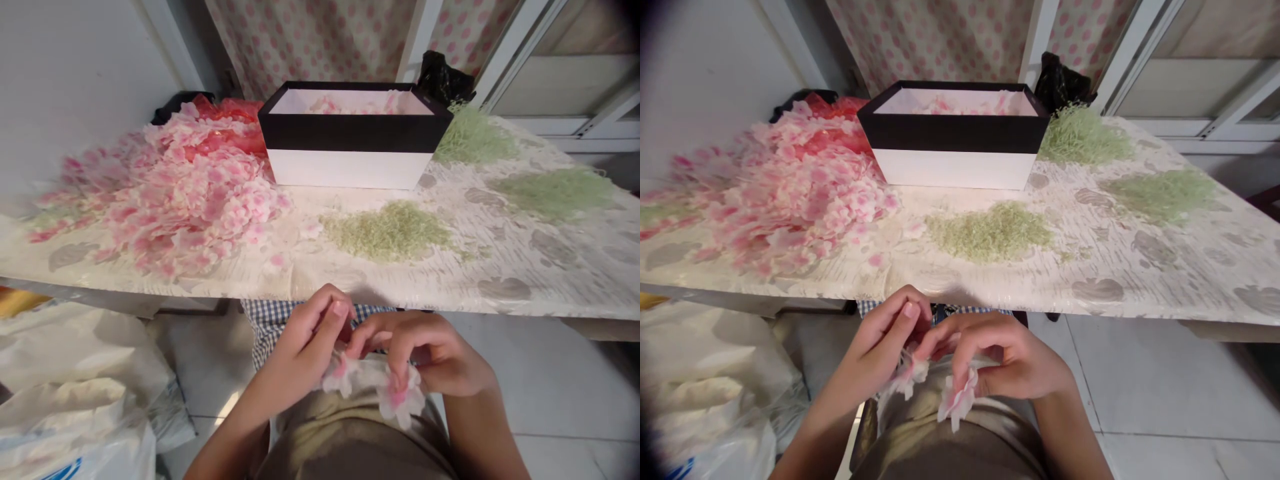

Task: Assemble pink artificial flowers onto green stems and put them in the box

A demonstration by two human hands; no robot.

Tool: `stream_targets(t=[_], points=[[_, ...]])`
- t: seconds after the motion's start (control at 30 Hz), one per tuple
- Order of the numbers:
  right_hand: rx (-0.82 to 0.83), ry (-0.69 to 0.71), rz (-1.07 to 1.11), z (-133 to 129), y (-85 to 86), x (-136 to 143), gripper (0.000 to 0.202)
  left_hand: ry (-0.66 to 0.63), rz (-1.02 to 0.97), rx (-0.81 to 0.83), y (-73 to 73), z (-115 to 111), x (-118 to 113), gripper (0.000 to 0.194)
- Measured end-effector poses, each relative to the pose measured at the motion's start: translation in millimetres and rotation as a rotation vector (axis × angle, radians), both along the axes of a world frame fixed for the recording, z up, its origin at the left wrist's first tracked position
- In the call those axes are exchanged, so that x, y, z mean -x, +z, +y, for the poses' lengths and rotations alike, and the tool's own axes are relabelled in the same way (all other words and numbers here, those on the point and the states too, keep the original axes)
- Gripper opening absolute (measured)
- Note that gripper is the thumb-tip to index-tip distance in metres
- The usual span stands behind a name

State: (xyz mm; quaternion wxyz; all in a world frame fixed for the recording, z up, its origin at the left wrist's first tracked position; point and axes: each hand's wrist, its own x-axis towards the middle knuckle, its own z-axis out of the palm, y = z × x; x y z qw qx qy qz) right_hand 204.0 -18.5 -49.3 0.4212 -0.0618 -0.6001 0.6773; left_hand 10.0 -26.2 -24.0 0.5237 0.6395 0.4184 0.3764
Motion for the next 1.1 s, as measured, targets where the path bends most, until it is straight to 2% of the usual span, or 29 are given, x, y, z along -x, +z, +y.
stream_targets(t=[0.17, 0.23, 0.43, 0.6, 0.7, 0.8, 1.1], points=[[0.018, 0.018, 0.067, 4, -4.3, -3, 0.011, -0.211, 0.122, 0.116, 11.6, 1, 16, 0.020], [0.028, 0.008, 0.086, 4, -3.8, -3, 0.010, -0.259, 0.167, 0.087, 14.5, 1, 19, 0.017], [-0.023, -0.077, 0.024, 2, 1.1, -5, 0.006, -0.252, 0.189, -0.051, 16.0, 3, 16, 0.020], [-0.178, -0.295, -0.201, -4, 9.4, -4, 0.006, -0.252, 0.108, -0.096, 16.2, 0, 11, 0.017], [-0.291, -0.363, -0.302, -7, 14.9, -2, 0.012, -0.279, 0.083, -0.132, 17.1, -2, 10, 0.014], [-0.347, -0.366, -0.330, -9, 18.3, -2, 0.014, -0.285, 0.103, -0.164, 17.9, -4, 11, 0.015], [-0.356, -0.291, -0.359, -9, 20.5, -4, 0.020, -0.386, 0.183, -0.317, 15.9, -4, 12, 0.017]])
